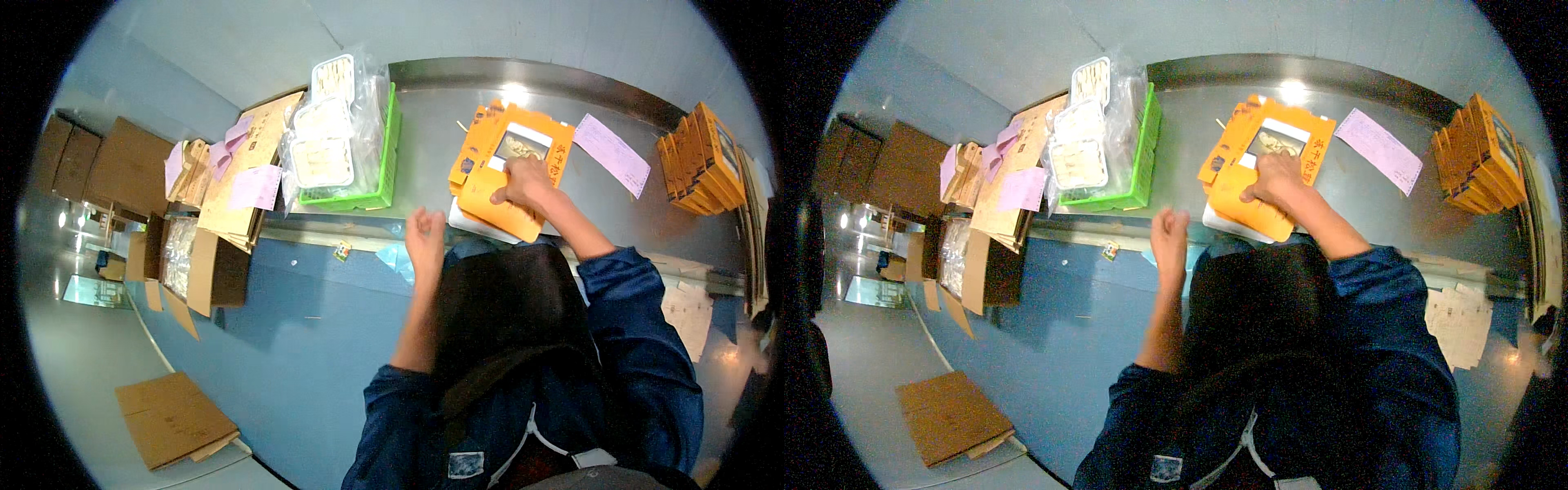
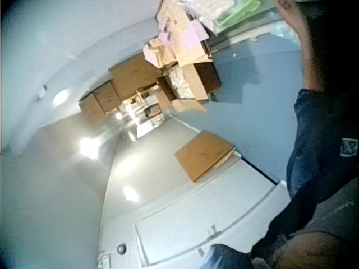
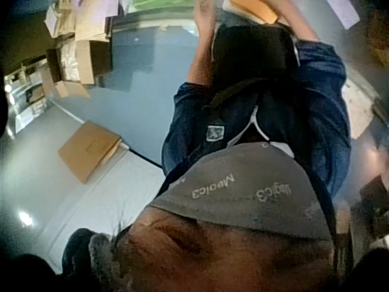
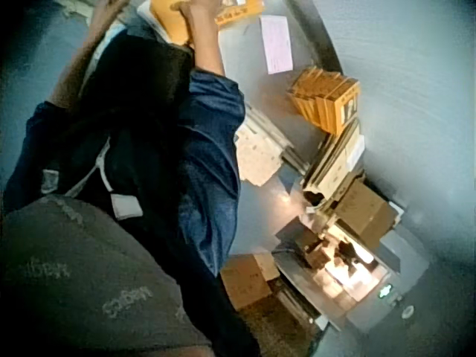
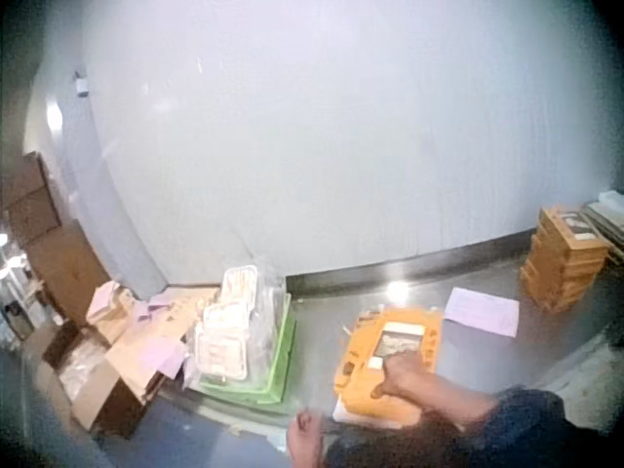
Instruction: The person assembles small orange cardboard boxes, places a plastic container of food inside each one, and closes the flaps. The person repeats this process for several boxes, stacking the finished ones on the table.
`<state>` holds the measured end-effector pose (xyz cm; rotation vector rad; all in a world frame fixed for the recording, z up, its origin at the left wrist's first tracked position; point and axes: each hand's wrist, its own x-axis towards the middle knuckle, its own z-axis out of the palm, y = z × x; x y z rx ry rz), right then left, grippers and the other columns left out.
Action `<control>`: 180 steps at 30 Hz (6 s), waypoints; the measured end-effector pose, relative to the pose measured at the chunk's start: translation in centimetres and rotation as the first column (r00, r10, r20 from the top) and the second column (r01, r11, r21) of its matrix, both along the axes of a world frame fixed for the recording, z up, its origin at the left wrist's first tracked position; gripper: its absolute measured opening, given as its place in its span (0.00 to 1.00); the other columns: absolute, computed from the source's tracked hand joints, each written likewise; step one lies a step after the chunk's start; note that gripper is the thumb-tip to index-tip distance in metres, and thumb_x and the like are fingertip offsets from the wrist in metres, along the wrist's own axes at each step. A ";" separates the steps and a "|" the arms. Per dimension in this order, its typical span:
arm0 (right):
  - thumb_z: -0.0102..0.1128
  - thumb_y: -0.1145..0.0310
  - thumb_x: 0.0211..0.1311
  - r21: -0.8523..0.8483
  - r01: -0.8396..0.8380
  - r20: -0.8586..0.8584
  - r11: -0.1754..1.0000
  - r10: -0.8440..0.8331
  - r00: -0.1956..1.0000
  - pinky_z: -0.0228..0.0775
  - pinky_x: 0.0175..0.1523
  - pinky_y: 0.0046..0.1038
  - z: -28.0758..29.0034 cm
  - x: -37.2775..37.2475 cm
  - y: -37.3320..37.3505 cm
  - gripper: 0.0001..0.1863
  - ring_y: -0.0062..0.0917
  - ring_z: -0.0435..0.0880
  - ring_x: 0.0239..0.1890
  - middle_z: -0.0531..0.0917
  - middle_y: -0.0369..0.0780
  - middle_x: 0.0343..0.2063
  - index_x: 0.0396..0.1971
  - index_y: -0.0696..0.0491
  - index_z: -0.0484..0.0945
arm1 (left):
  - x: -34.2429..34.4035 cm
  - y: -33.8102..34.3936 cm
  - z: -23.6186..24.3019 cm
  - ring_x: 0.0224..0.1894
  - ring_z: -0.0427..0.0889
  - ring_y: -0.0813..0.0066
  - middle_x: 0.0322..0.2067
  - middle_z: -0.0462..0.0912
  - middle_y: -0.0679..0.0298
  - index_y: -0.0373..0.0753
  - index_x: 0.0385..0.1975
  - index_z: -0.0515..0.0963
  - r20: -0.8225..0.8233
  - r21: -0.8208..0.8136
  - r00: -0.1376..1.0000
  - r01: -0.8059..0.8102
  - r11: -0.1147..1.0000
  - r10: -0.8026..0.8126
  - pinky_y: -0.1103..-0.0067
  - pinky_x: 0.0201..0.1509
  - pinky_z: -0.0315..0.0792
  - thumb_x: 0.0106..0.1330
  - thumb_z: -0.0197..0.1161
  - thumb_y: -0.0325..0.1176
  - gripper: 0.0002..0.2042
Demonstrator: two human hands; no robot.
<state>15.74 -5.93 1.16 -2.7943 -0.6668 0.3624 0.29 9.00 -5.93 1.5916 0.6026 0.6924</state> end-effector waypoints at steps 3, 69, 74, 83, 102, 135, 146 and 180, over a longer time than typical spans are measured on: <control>0.74 0.58 0.28 0.036 -0.220 0.090 0.975 0.216 0.972 0.65 0.46 0.32 6.3 -5.7 -1.9 0.22 0.36 0.73 0.40 0.78 0.45 0.30 0.23 0.56 0.76 | 0.2 1.6 4.7 0.38 0.76 0.78 0.36 0.78 0.59 0.32 0.46 0.70 -0.010 -0.304 0.959 0.266 0.915 -0.282 0.82 0.42 0.69 0.61 0.57 0.35 0.17; 0.52 0.70 0.59 0.841 0.406 -0.442 0.358 0.021 0.897 0.68 0.43 0.19 0.2 -17.1 -12.9 0.13 0.15 0.75 0.37 0.79 0.35 0.36 0.41 0.61 0.73 | -4.8 -14.0 7.0 0.41 0.74 0.58 0.38 0.73 0.49 0.30 0.44 0.67 -0.167 0.531 0.898 0.430 0.730 -0.408 0.69 0.44 0.69 0.50 0.67 0.43 0.28; 0.48 0.48 0.61 0.796 0.588 -0.601 0.145 0.305 0.739 0.63 0.52 0.24 1.7 -17.9 -12.4 0.28 0.18 0.71 0.47 0.75 0.37 0.44 0.48 0.59 0.69 | -4.7 -13.4 7.5 0.28 0.77 0.78 0.27 0.77 0.62 0.33 0.36 0.70 0.059 -0.475 0.839 0.500 0.724 -0.541 0.83 0.32 0.72 0.58 0.61 0.39 0.15; 0.53 0.59 0.54 0.450 -0.134 0.077 0.883 0.110 0.991 0.71 0.35 0.34 2.3 -18.4 -11.3 0.14 0.35 0.81 0.33 0.82 0.45 0.30 0.37 0.50 0.77 | -4.2 -11.1 7.8 0.28 0.77 0.77 0.26 0.78 0.63 0.35 0.31 0.71 0.258 -0.696 0.817 0.527 0.487 -0.516 0.80 0.37 0.71 0.60 0.56 0.33 0.07; 0.52 0.65 0.59 0.451 0.891 -0.823 0.061 0.414 0.388 0.75 0.43 0.31 -3.3 -15.7 -15.7 0.16 0.29 0.79 0.39 0.78 0.44 0.40 0.44 0.58 0.71 | -6.2 -18.3 5.2 0.35 0.76 0.59 0.30 0.75 0.53 0.32 0.35 0.68 -0.215 0.236 0.891 0.446 0.864 -0.401 0.68 0.39 0.69 0.56 0.59 0.35 0.14; 0.49 0.67 0.60 0.838 0.124 -0.296 0.532 0.251 0.921 0.68 0.51 0.35 -6.5 -19.9 -12.0 0.12 0.34 0.76 0.47 0.78 0.44 0.41 0.40 0.57 0.73 | -2.3 -9.2 5.6 0.35 0.77 0.72 0.35 0.77 0.63 0.32 0.41 0.71 0.365 -0.614 0.929 0.293 0.733 -0.066 0.78 0.40 0.72 0.60 0.57 0.29 0.12; 0.62 0.69 0.51 0.822 0.505 -0.557 0.264 0.186 0.810 0.71 0.43 0.25 3.1 -16.4 -16.2 0.17 0.23 0.79 0.35 0.81 0.40 0.35 0.40 0.62 0.74 | -3.0 -7.4 12.4 0.34 0.74 0.81 0.33 0.79 0.67 0.30 0.37 0.76 0.314 -0.330 0.850 0.515 0.791 -0.422 0.81 0.39 0.70 0.57 0.61 0.27 0.10; 0.39 0.42 0.62 0.821 0.568 -0.568 0.053 0.165 0.806 0.62 0.54 0.29 3.2 -20.9 -16.2 0.32 0.26 0.70 0.49 0.73 0.41 0.44 0.49 0.56 0.66 | -16.2 -7.2 8.3 0.45 0.74 0.70 0.43 0.74 0.59 0.35 0.51 0.64 -0.196 -0.216 0.623 0.726 0.653 -0.757 0.75 0.47 0.70 0.57 0.61 0.27 0.22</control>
